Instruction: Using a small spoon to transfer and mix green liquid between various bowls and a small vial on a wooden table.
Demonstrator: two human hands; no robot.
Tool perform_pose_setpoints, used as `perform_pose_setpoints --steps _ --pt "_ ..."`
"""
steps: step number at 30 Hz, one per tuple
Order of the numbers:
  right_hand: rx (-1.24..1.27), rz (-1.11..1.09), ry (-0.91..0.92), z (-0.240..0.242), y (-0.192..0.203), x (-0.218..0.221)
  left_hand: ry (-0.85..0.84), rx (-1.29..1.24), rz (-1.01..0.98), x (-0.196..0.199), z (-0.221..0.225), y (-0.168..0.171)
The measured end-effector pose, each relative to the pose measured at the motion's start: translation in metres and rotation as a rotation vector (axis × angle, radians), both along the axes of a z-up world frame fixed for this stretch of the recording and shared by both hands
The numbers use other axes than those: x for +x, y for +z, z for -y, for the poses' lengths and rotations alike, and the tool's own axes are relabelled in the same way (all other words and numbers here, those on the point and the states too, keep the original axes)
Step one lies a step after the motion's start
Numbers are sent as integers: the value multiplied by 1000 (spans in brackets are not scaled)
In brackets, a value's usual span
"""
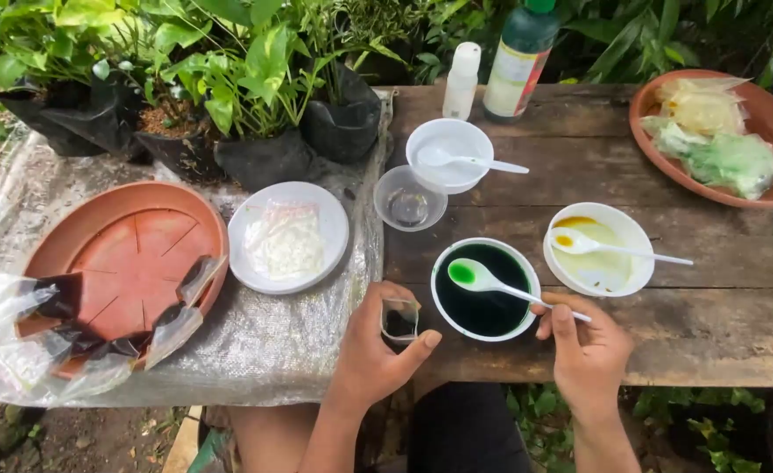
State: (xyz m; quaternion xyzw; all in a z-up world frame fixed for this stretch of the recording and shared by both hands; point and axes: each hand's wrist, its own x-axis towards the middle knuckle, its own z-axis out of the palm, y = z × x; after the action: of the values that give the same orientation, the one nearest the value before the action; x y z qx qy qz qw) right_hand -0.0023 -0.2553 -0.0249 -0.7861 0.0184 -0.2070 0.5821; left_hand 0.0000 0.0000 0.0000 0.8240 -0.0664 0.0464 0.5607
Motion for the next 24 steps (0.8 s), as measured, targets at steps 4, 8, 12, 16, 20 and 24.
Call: perform_pose_setpoints --steps 4,8,12,16,20,24 --pt "15 -14 -9 1 -1 1 -20 -5 1 2 1 -1" --pt "24 -1 14 2 0 1 -33 -23 0 1 1 0" --pt "28 -23 23 2 1 0 -29 -25 21 1 2 -1" --pt "21 -20 28 1 1 1 -31 -11 -7 1 2 -1" --pt "5 0 31 2 0 1 -32 4 -7 1 2 -1" --pt "-11 0 46 3 -1 1 -31 -3 -17 1 2 -1"
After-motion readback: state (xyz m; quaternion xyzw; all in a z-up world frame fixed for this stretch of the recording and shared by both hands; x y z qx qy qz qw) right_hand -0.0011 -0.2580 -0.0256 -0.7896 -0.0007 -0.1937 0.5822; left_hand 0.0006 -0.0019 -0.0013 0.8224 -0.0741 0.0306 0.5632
